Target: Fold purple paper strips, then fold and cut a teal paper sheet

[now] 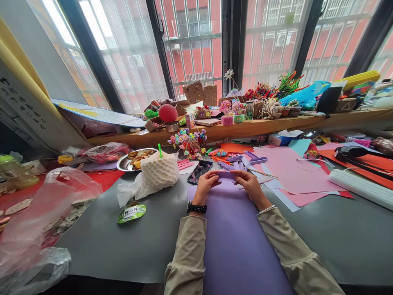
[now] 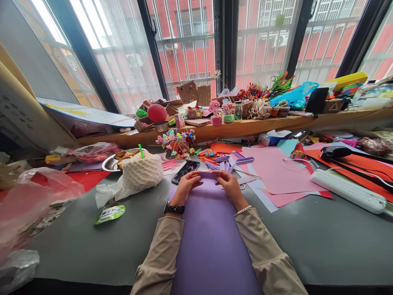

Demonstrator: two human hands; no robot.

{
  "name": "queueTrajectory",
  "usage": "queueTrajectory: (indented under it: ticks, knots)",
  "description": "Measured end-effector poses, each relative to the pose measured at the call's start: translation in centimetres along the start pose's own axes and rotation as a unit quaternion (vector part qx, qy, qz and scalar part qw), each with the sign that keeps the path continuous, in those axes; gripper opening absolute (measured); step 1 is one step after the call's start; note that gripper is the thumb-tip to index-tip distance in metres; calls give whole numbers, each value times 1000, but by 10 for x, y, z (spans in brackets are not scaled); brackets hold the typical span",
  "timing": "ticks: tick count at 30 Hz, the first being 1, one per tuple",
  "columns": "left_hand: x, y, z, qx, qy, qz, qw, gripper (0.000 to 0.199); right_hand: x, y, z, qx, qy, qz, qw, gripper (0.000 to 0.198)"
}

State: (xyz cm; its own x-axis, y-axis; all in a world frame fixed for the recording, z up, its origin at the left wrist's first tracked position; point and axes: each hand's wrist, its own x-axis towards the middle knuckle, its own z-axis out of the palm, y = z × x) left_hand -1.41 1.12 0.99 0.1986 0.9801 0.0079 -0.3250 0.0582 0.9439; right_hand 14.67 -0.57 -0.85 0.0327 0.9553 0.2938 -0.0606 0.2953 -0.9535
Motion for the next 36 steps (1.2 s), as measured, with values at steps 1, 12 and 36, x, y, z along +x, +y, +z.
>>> queueTrajectory:
  ticks: [1,12,36]
  knots:
    - [0,0,0,-1,1,-1,1000,22,0,0,0,4,0,0,1000,25]
    - [-3,2,2,74,4,12,997,26,0,0,-1,14,7,26,1000,24]
    - [2,-3,2,99,-5,-12,995,32,0,2,-1,-15,2,9,1000,25]
